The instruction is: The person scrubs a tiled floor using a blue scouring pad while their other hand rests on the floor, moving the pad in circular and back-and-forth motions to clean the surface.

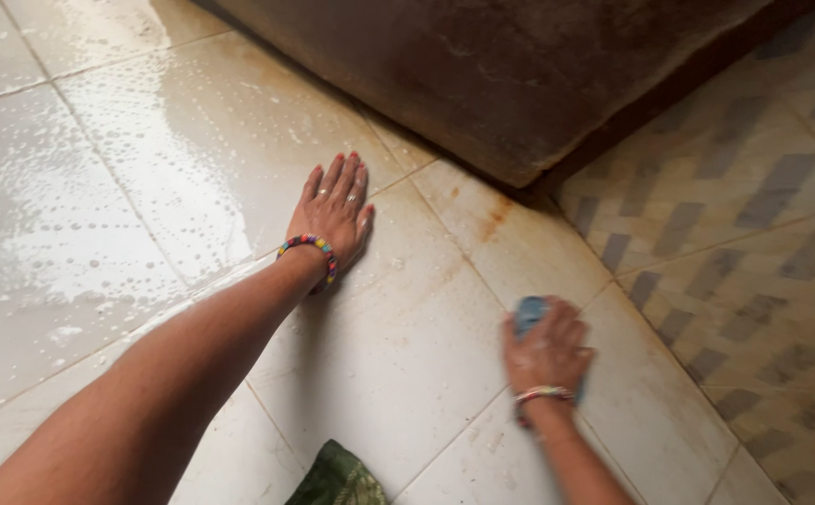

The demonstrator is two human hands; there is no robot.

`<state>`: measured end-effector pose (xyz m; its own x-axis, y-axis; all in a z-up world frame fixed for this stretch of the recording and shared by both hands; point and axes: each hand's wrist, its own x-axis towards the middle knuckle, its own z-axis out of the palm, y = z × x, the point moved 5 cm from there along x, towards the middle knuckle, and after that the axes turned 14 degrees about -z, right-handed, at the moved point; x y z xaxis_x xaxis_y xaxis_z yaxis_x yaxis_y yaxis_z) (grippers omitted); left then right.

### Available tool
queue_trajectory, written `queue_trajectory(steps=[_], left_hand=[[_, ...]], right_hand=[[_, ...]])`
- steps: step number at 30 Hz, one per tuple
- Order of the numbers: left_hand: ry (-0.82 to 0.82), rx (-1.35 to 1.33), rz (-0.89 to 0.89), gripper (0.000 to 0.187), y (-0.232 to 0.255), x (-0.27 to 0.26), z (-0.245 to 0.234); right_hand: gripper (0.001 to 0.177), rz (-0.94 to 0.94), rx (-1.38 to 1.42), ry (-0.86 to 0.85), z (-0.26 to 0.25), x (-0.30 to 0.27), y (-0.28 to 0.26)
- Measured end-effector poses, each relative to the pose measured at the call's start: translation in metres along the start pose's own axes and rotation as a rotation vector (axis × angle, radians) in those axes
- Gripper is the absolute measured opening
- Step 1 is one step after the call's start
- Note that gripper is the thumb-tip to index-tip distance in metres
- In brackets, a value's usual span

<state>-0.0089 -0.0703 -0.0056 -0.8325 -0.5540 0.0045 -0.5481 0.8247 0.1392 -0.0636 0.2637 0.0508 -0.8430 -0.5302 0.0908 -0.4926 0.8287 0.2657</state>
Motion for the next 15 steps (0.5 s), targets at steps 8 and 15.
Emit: queue_trajectory(steps=[8, 15], left_hand=[[-0.003, -0.063, 0.087, 0.067, 0.016, -0.031, -0.006], [0.008, -0.076, 0.114, 0.063, 0.017, -0.019, -0.005]], right_hand=[[0.063, -0.45, 0.191, 0.129, -0.034, 0.017, -0.145], [0.061, -0.602, 0.249, 0.019, -0.043, 0.094, -0.175]])
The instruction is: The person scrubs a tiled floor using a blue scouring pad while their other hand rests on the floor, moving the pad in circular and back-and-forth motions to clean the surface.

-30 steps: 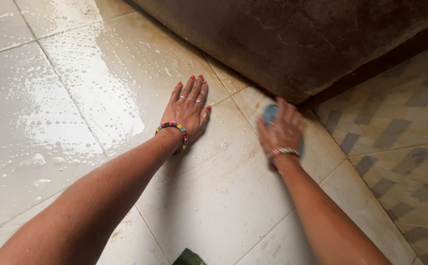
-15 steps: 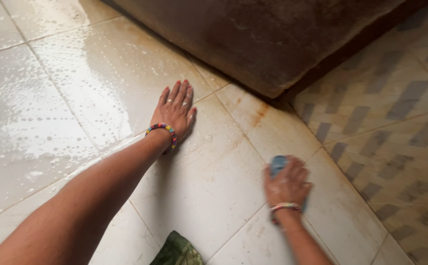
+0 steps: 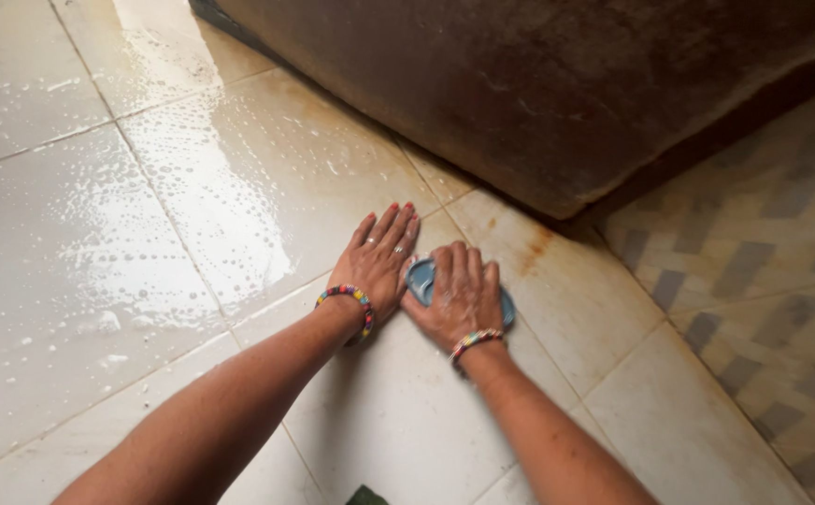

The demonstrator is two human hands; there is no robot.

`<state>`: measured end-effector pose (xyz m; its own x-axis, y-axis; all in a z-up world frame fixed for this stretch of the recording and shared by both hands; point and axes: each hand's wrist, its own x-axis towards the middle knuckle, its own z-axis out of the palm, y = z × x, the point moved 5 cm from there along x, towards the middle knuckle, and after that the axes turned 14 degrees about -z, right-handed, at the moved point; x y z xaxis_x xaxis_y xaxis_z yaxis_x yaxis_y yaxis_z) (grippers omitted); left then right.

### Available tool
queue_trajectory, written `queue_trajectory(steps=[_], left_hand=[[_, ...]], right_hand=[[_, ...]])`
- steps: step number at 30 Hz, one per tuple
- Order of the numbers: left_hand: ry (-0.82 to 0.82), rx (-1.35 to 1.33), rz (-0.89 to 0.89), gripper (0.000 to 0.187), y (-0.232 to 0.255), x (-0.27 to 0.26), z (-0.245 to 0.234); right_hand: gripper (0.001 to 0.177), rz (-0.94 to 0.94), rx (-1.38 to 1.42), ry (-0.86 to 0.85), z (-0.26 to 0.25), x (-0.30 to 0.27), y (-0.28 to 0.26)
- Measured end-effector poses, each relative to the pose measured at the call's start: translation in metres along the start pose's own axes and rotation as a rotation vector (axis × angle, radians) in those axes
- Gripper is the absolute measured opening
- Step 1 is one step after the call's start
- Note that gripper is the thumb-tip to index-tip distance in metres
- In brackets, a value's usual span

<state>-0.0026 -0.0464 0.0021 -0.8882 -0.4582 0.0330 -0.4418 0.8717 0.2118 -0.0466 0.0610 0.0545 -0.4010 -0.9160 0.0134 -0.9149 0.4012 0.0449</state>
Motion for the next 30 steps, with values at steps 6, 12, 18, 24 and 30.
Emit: queue_trajectory(steps=[6, 12, 18, 24, 30], left_hand=[[0.08, -0.129, 0.017, 0.058, -0.008, 0.04, 0.006], [0.077, -0.861, -0.132, 0.04, -0.018, 0.049, 0.004], [-0.083, -0.709, -0.162, 0.038, 0.025, -0.007, -0.004], [-0.17, -0.259, 0.164, 0.03, 0.073, -0.077, -0.041], [-0.104, -0.212, 0.042, 0.031, 0.065, -0.073, -0.069]], right_hand=[[0.064, 0.011, 0.035, 0.014, 0.002, 0.035, 0.025], [0.07, 0.086, 0.005, -0.102, 0.015, 0.03, 0.016], [0.077, 0.08, -0.063, -0.295, 0.052, -0.018, -0.027], [0.081, 0.051, -0.14, -0.111, 0.052, -0.059, -0.08], [0.077, -0.001, -0.01, -0.182, 0.014, -0.025, -0.082]])
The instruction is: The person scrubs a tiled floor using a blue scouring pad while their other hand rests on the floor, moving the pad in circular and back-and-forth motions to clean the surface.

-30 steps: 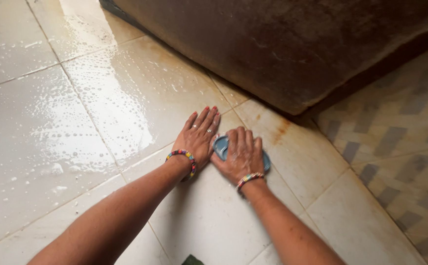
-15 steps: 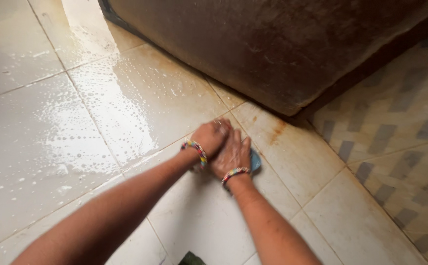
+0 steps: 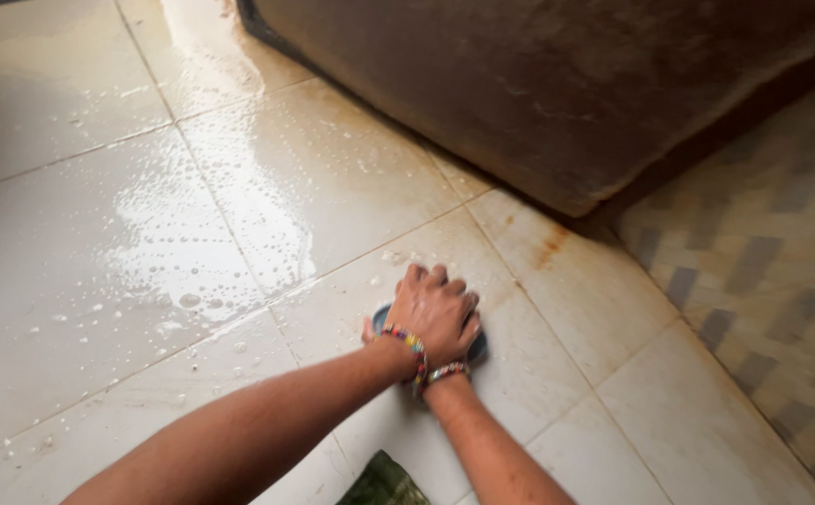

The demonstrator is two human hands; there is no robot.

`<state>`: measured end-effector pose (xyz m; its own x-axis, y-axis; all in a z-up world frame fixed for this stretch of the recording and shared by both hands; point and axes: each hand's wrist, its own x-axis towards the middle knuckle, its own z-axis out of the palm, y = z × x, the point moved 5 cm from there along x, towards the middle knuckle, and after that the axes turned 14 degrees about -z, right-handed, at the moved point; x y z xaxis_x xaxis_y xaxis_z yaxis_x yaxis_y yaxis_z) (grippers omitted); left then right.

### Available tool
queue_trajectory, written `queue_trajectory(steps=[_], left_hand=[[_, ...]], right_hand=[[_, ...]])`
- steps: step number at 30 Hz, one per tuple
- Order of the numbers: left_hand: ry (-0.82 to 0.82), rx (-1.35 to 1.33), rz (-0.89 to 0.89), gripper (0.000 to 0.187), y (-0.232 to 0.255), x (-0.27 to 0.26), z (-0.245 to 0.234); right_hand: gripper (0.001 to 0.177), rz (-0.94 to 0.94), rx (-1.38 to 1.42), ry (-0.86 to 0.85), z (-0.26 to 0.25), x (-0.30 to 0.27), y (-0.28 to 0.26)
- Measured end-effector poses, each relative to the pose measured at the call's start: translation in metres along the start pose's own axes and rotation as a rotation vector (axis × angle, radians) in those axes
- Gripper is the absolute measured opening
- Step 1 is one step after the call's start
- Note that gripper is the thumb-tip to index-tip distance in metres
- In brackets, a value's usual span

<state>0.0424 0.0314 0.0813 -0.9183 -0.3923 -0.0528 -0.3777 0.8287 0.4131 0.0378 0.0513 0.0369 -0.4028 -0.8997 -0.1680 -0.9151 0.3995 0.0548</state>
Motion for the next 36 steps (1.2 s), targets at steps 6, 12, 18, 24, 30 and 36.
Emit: queue_trajectory(steps=[6, 12, 18, 24, 30, 36], left_hand=[[0.037, 0.031, -0.023, 0.032, -0.032, 0.078, -0.006], [0.012, 0.135, -0.022, 0.038, -0.053, 0.163, 0.002], [0.001, 0.111, -0.047, 0.036, -0.056, 0.172, 0.001], [-0.056, 0.09, -0.05, 0.035, -0.032, 0.114, 0.002], [-0.03, -0.063, 0.012, 0.036, 0.036, 0.034, 0.014], [-0.141, -0.074, 0.035, 0.03, 0.093, 0.002, 0.039]], right_hand=[[0.073, -0.027, -0.101, 0.175, 0.014, 0.085, 0.03], [0.081, -0.018, 0.072, 0.206, 0.036, 0.155, 0.058], [0.086, 0.011, 0.081, 0.205, 0.033, 0.164, 0.065], [0.091, 0.053, 0.046, 0.361, 0.042, 0.099, 0.056], [0.081, 0.188, 0.064, 0.149, 0.048, -0.002, 0.058], [0.071, 0.222, 0.121, 0.017, 0.035, -0.069, 0.083]])
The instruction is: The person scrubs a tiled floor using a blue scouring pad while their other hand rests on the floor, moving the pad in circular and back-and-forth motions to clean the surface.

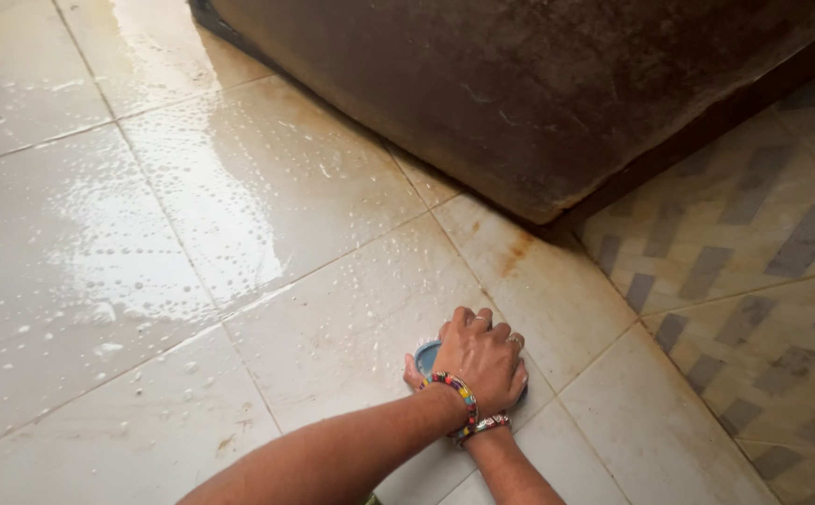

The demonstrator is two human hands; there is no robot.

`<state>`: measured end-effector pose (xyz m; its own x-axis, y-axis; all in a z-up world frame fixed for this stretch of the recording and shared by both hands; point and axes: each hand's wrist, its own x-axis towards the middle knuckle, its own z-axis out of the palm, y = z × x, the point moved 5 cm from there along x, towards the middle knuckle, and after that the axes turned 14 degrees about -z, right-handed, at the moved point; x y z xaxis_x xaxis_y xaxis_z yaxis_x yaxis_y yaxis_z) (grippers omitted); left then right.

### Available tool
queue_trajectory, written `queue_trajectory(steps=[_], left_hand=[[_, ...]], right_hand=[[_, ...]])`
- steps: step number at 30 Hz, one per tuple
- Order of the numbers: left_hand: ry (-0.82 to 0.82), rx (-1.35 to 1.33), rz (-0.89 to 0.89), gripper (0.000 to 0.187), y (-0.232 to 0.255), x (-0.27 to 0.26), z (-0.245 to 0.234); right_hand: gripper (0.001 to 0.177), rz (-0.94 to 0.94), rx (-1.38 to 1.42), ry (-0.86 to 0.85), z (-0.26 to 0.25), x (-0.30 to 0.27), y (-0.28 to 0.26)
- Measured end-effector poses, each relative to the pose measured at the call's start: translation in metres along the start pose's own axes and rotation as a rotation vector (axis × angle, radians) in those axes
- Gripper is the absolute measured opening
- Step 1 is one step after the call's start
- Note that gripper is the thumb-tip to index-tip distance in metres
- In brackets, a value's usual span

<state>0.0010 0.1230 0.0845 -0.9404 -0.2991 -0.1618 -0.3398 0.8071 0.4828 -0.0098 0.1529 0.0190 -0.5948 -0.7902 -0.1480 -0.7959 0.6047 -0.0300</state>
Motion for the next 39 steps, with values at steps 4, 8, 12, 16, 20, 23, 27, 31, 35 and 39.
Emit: queue_trajectory(steps=[4, 8, 12, 16, 20, 23, 27, 31, 35, 39], left_hand=[[0.122, -0.023, 0.053, 0.03, -0.003, 0.029, -0.004], [0.072, 0.036, 0.052, 0.034, -0.004, 0.084, -0.011], [0.001, 0.171, 0.064, 0.037, -0.011, 0.131, -0.016], [0.094, 0.196, 0.096, 0.038, -0.018, 0.153, -0.023], [0.041, 0.217, 0.062, 0.04, -0.019, 0.147, -0.017], [0.025, 0.208, 0.042, 0.04, -0.028, 0.125, -0.017], [0.003, 0.155, 0.065, 0.038, -0.043, 0.079, -0.025], [-0.014, 0.151, 0.023, 0.034, -0.072, 0.02, -0.037], [0.054, 0.126, 0.041, 0.031, -0.11, -0.031, -0.055], [0.08, 0.083, 0.009, 0.031, -0.13, -0.024, -0.062]], right_hand=[[0.076, -0.073, -0.077, 0.098, 0.0, 0.029, 0.013], [0.081, -0.014, -0.056, 0.133, 0.003, 0.077, 0.04], [0.089, 0.04, -0.007, 0.185, 0.01, 0.118, 0.06], [0.086, 0.074, 0.018, 0.085, 0.012, 0.143, 0.072], [0.083, 0.096, -0.014, 0.088, 0.011, 0.14, 0.066], [0.08, 0.098, -0.051, 0.08, 0.015, 0.13, 0.051], [0.077, 0.075, -0.103, 0.059, 0.028, 0.112, 0.012], [0.073, -0.046, -0.134, -0.015, 0.056, 0.081, -0.05], [0.07, -0.192, -0.158, -0.064, 0.075, 0.067, -0.101], [0.067, -0.259, -0.181, -0.072, 0.084, 0.086, -0.121]])
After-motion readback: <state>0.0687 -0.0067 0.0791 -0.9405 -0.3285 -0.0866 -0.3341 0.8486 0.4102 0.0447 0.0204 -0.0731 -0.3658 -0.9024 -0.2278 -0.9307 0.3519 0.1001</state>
